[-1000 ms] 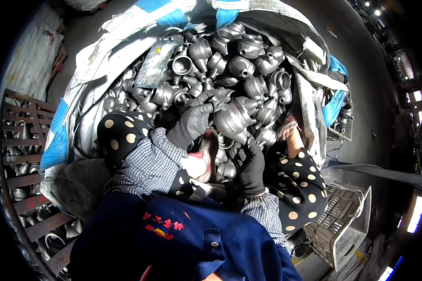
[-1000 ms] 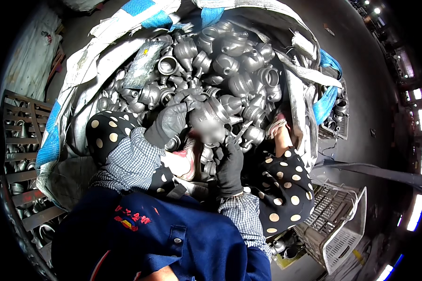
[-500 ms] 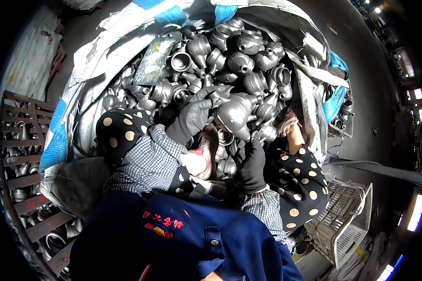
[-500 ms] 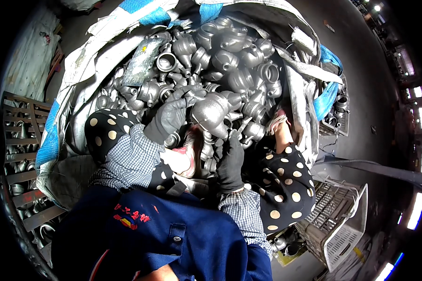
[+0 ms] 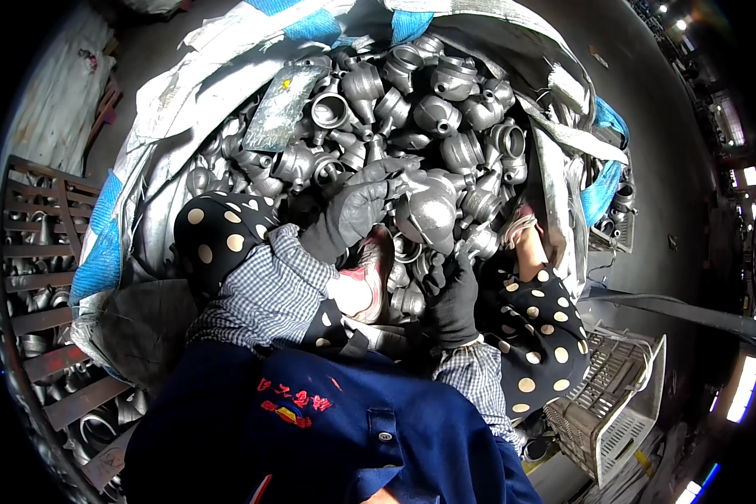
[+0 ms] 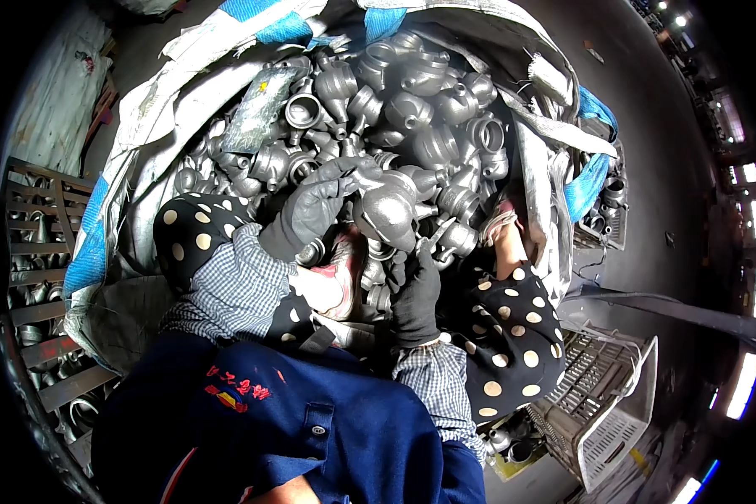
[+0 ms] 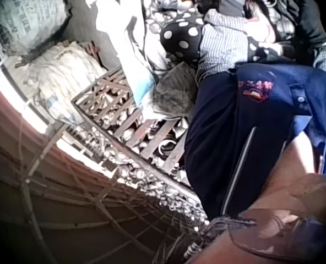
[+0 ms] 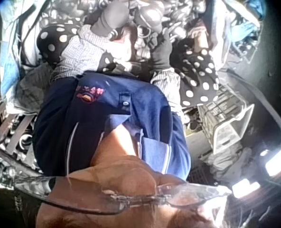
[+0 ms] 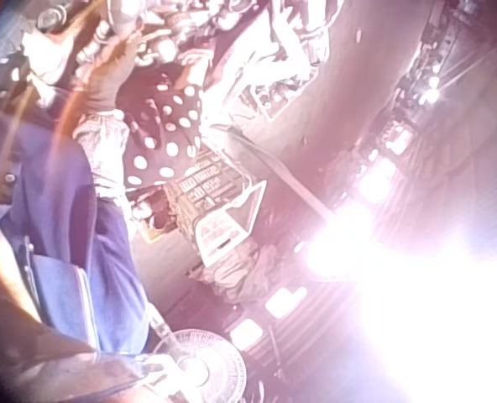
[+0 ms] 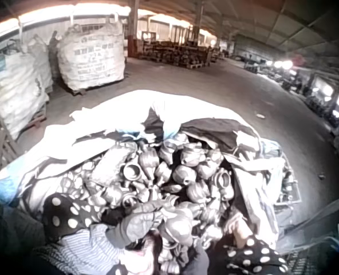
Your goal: The person picks up metal castings from a large bag, uses a metal pick to remove debris from interior holes, and then tosses the processed pieces into a separate container.
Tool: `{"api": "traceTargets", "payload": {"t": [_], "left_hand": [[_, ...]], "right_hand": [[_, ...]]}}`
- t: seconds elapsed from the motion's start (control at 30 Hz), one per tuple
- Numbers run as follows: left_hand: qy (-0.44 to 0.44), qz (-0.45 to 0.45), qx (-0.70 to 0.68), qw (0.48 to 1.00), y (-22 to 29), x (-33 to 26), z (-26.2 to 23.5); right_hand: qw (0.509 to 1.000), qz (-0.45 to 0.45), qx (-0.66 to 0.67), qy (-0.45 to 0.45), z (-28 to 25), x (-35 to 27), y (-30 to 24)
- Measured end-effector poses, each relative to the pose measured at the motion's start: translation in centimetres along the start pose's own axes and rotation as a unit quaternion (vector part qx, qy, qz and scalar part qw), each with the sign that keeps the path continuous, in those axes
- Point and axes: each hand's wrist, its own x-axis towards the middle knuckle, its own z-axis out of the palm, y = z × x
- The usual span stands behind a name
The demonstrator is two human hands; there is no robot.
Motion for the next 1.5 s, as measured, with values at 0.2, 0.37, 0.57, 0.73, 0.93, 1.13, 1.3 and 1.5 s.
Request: {"api": "traceTargets", "payload": {"t": [0.2,0.37,0.57,0.73,0.93,1.13,1.3,1.5], "left_hand": [[0.041,0.005,0.068,0.997,0.5,-0.1,1.0],[0.014,0.016,0.087,0.996,1.5,-0.4,2.4],[0.015,0.024,0.188,0.982,3.3,-0.7,4.1],[0.004,0.027,0.232,0.972,2.9,-0.7,3.6],[-0.002,0.041,0.219,0.975,3.0,-0.8,3.7],[-0.001,0.015,0.207,0.978,3.2,-1.1,3.6],[0.023,0.009,0.203,0.979,2.4,-1.8,4.4],[0.048,-0.007,0.214,0.976,2.1,-1.7,5.9]], "right_hand": [[0.994,0.004,0.009,-0.105,-3.2,1.2,0.8],[1.0,0.021,0.014,0.009,-0.3,0.2,0.3],[0.995,-0.006,-0.047,-0.083,-0.7,-0.1,0.1],[0.966,-0.114,-0.202,-0.11,-0.8,0.1,0.8],[0.974,-0.068,-0.142,-0.164,-0.9,-0.3,-0.5],[0.946,-0.211,-0.245,0.034,-0.5,-0.4,-2.3],[0.878,-0.342,-0.331,0.041,1.5,-2.4,-4.4],[0.886,-0.299,-0.355,-0.018,6.8,-5.4,-6.1]]}}
